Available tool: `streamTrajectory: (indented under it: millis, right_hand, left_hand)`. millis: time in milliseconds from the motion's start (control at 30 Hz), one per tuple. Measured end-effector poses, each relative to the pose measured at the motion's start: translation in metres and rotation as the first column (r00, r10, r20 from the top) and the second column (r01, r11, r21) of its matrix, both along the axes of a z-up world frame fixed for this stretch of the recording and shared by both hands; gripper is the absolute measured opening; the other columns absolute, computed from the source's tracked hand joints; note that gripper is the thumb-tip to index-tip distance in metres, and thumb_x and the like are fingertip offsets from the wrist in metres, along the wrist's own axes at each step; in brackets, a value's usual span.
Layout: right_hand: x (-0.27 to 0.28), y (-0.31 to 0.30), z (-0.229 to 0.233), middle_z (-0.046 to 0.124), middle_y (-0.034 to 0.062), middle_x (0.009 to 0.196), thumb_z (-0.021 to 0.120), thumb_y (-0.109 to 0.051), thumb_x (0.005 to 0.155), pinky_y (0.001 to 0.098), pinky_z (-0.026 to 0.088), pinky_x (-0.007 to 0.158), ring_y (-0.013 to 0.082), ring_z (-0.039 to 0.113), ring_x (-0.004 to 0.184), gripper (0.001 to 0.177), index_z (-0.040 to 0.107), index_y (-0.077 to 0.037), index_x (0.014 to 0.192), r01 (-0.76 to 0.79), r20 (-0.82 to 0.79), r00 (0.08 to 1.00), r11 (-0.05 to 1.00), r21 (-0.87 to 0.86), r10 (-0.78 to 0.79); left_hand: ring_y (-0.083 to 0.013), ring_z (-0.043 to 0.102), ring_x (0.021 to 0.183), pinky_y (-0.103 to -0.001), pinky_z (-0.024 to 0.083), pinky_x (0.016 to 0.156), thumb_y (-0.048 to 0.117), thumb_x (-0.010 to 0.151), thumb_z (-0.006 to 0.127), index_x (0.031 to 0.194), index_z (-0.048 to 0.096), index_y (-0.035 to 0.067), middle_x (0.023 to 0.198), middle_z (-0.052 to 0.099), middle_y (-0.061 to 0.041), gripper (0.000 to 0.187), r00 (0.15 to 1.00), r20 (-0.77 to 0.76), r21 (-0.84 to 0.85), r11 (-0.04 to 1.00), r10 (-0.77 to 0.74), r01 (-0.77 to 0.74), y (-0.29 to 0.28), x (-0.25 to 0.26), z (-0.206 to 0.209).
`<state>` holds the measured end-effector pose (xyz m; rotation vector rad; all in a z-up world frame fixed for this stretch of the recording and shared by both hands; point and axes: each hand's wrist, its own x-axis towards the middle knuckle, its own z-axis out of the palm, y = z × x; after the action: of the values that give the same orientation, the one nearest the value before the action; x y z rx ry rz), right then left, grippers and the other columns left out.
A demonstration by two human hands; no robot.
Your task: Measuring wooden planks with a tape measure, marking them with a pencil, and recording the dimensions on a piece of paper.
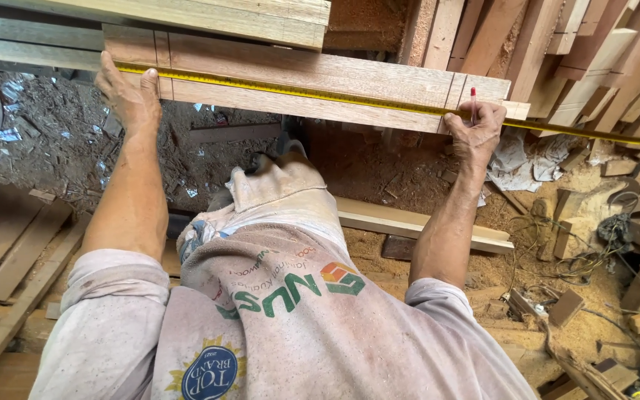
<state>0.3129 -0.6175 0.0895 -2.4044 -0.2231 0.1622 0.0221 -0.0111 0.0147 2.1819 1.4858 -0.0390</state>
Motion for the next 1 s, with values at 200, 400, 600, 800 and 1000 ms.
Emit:
streamTrajectory:
  millis: [200,400,600,800,1000]
  right_hand:
    - [-0.005,0.006,0.005,0.049,0.005,0.111,0.084,-0.018,0.087,0.0295,0.063,0.077,0.0153,0.056,0.094,0.022,0.068,-0.014,0.101,0.011,-0.017,1.0,1.0,0.016,-0.011]
    - [-0.027,0.032,-0.012,0.045,0.0092,0.106,0.066,-0.005,0.084,0.0191,0.051,0.046,0.0115,0.051,0.074,0.027,0.063,-0.007,0.111,0.002,0.425,0.905,1.0,0.013,-0.007]
    - [-0.114,0.175,0.059,0.054,0.0061,0.096,0.055,-0.01,0.096,0.0327,0.049,0.08,0.0214,0.055,0.091,0.002,0.055,-0.012,0.096,-0.047,0.087,0.995,0.998,0.036,0.044]
    - [-0.21,0.299,0.106,0.071,0.0037,0.116,0.06,-0.015,0.089,0.0381,0.054,0.096,0.0211,0.068,0.104,0.03,0.067,-0.018,0.118,-0.654,-0.747,0.444,0.749,0.108,0.495]
    - [-0.275,0.326,-0.034,0.074,0.0189,0.105,0.059,-0.035,0.095,0.0542,0.056,0.092,0.0422,0.071,0.105,0.029,0.068,-0.01,0.107,-0.884,-0.592,0.294,0.449,0.132,0.751]
  left_hand:
    - [-0.0534,0.037,0.149,-0.074,0.032,0.117,0.04,0.112,0.091,0.163,0.015,0.026,0.163,0.024,-0.03,0.093,0.998,0.057,-0.014,1.0,0.005,-0.004,-0.004,0.002,0.005]
    - [-0.0449,0.053,0.139,-0.07,0.048,0.107,0.041,0.107,0.097,0.163,0.012,0.029,0.159,0.031,-0.028,0.102,0.998,0.055,0.052,0.998,-0.019,0.016,0.003,-0.007,-0.013]
    - [-0.0543,0.054,0.14,-0.059,0.07,0.094,0.083,0.107,0.068,0.166,0.01,0.032,0.163,0.022,-0.033,0.098,0.927,0.369,0.068,0.997,-0.067,0.045,-0.002,-0.026,-0.013]
    - [-0.0496,0.024,0.163,-0.075,0.032,0.125,0.055,0.122,0.063,0.168,0.001,0.03,0.176,0.007,-0.021,0.082,0.881,0.473,0.03,0.998,0.028,-0.048,-0.023,-0.082,0.02]
    - [-0.0433,0.039,0.148,-0.061,0.035,0.119,0.046,0.115,0.052,0.164,0.026,0.009,0.157,0.034,-0.026,0.066,0.99,0.079,-0.292,0.953,0.113,-0.085,-0.056,-0.23,0.017]
